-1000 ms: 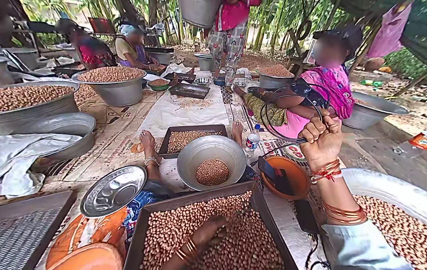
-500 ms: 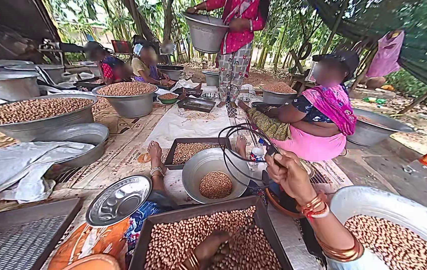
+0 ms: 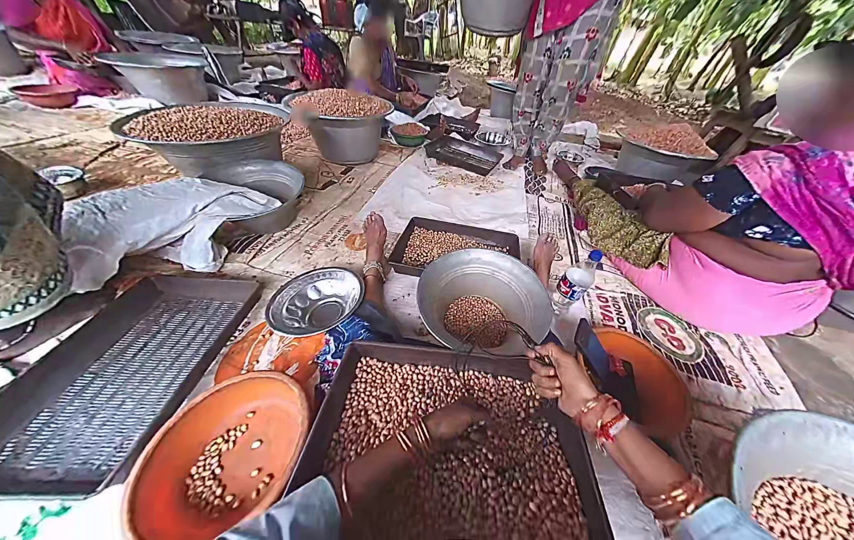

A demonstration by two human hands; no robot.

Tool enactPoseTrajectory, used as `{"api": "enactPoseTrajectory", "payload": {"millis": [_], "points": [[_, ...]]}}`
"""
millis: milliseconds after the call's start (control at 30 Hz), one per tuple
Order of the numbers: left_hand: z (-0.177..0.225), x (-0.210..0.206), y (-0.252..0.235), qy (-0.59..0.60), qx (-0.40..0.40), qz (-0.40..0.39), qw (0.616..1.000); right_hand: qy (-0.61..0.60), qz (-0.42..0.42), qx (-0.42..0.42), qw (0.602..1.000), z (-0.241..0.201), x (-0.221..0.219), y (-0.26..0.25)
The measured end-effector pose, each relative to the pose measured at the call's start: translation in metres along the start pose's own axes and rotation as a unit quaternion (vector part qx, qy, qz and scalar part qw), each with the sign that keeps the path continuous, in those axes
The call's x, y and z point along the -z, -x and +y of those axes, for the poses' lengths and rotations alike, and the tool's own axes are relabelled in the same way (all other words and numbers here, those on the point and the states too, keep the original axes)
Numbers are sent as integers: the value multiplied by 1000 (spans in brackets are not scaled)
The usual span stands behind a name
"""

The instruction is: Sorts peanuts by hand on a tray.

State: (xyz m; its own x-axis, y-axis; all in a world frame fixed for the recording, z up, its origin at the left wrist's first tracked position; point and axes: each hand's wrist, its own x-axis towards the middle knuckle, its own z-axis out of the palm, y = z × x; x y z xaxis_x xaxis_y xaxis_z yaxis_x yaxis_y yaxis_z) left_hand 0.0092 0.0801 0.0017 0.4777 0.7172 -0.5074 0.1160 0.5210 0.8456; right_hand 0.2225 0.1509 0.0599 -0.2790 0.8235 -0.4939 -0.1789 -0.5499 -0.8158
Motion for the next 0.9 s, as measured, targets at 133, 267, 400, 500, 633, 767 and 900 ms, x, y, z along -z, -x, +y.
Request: {"api": "enactPoseTrajectory", "payload": {"millis": [133,267,400,500,633,767,900], "points": [[-10,2,-9,-31,9,9,999,53,20,-55,997,17,16,-30],[-6,0,-3,-189,-4,-9,982,131,29,-35,990,17,13,-30],[9,4,14,-464,-86,-79,878,188,19,7,982,12,17,-27],[42,-2,59,-522,-35,-46,851,222,-6,25,975,9,17,-23],[32,51,106,-504,-26,116,856,250,-33,56,966,3,14,-15],[10,113,171,-517,105,349,775,264,-47,53,962,-2,11,-7],[-5,146,211,-516,270,378,720,246,-61,48,966,-2,9,-4]]}}
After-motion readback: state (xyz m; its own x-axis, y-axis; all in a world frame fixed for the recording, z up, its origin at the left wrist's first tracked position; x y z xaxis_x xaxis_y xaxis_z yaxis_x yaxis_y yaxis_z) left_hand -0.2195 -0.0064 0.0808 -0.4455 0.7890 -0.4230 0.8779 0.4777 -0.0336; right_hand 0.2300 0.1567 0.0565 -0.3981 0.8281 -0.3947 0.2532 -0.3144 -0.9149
